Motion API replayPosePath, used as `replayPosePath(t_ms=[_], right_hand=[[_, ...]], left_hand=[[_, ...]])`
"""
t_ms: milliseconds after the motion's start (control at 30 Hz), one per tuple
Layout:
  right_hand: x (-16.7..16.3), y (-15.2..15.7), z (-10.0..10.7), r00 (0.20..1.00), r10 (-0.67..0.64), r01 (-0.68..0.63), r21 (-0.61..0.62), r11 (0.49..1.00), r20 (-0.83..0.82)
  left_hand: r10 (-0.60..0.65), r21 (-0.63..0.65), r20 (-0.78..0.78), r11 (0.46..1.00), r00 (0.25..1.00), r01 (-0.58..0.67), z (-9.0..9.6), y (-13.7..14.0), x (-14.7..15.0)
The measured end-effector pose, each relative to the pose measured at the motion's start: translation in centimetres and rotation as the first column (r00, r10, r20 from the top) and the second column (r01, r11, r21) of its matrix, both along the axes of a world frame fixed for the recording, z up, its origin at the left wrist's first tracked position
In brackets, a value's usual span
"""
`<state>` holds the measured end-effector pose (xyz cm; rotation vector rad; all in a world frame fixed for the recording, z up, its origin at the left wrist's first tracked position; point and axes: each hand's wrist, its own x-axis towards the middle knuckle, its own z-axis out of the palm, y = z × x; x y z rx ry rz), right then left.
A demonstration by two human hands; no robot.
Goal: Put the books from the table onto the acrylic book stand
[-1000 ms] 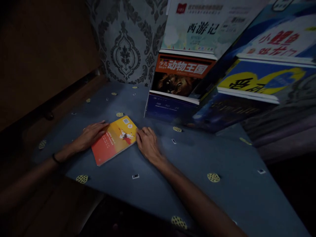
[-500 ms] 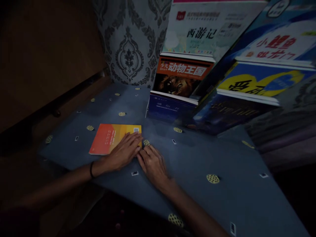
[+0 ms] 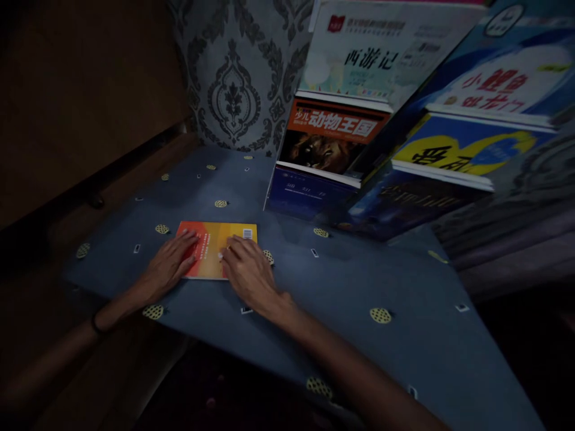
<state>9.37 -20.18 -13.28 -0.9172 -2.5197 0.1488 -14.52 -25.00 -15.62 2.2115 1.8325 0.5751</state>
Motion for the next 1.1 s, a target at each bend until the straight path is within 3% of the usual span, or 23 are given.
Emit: replayPosePath(t_ms=[133, 233, 333, 533, 633, 733, 833, 933, 1000, 1100], right_hand=[[-3.6, 3.0, -0.8, 0.992, 0.105, -0.091, -0.196, 0.976, 0.063], [-2.8, 5.5, -1.8, 0.998, 0.018, -0.001, -0.241, 0.97, 0.067], [-0.1, 6.6, -2.7, 0.991, -0.118, 0.13, -0.263, 0.956, 0.06], [4.2, 2.1, -3.8, 0.976, -0.217, 0.212, -0.218, 0.953, -0.002], [5.0, -1.1, -3.8, 0.975, -0.214, 0.2, -0.186, 0.962, -0.058], [5.5, -2.2, -3.7, 0.969, -0.202, 0.171, -0.199, 0.965, -0.145], [5.9, -0.3, -3.8, 0.958, -0.197, 0.149, -0.223, 0.963, -0.208], [5.8, 3.7, -3.0, 0.968, -0.196, 0.153, -0.255, 0.955, -0.155], [5.3, 6.2, -1.9, 0.981, -0.19, 0.169, -0.277, 0.946, -0.048], [3.3, 8.5, -0.3, 0.977, -0.168, 0.196, -0.236, 0.952, 0.135]], left_hand=[[-0.008, -0.003, 0.007, 1.0, 1.0, 0.008, 0.1, 0.1, 0.2], [-0.006, 0.0, -0.005, 1.0, 1.0, 0.006, 0.0, 0.1, 0.1], [-0.014, 0.001, -0.029, 1.0, 0.999, 0.014, 0.0, 0.2, -0.1], [-0.074, -0.038, 0.005, 0.997, 0.997, 0.074, 0.8, 0.8, -0.7], [-0.068, -0.041, 0.056, 0.997, 0.996, 0.07, 1.1, 0.8, -0.7], [-0.021, -0.027, 0.108, 0.999, 0.994, 0.024, 0.9, 0.8, -0.3], [0.045, 0.009, 0.141, 0.999, 0.989, -0.046, -0.2, 0.0, 1.1], [0.06, 0.075, 0.121, 0.995, 0.991, -0.069, -1.3, -2.2, 3.5], [-0.004, 0.074, 0.032, 0.997, 0.999, 0.002, -1.2, -4.0, 5.1], [-0.115, 0.032, -0.107, 0.992, 0.988, 0.119, 0.8, -5.2, 6.6]])
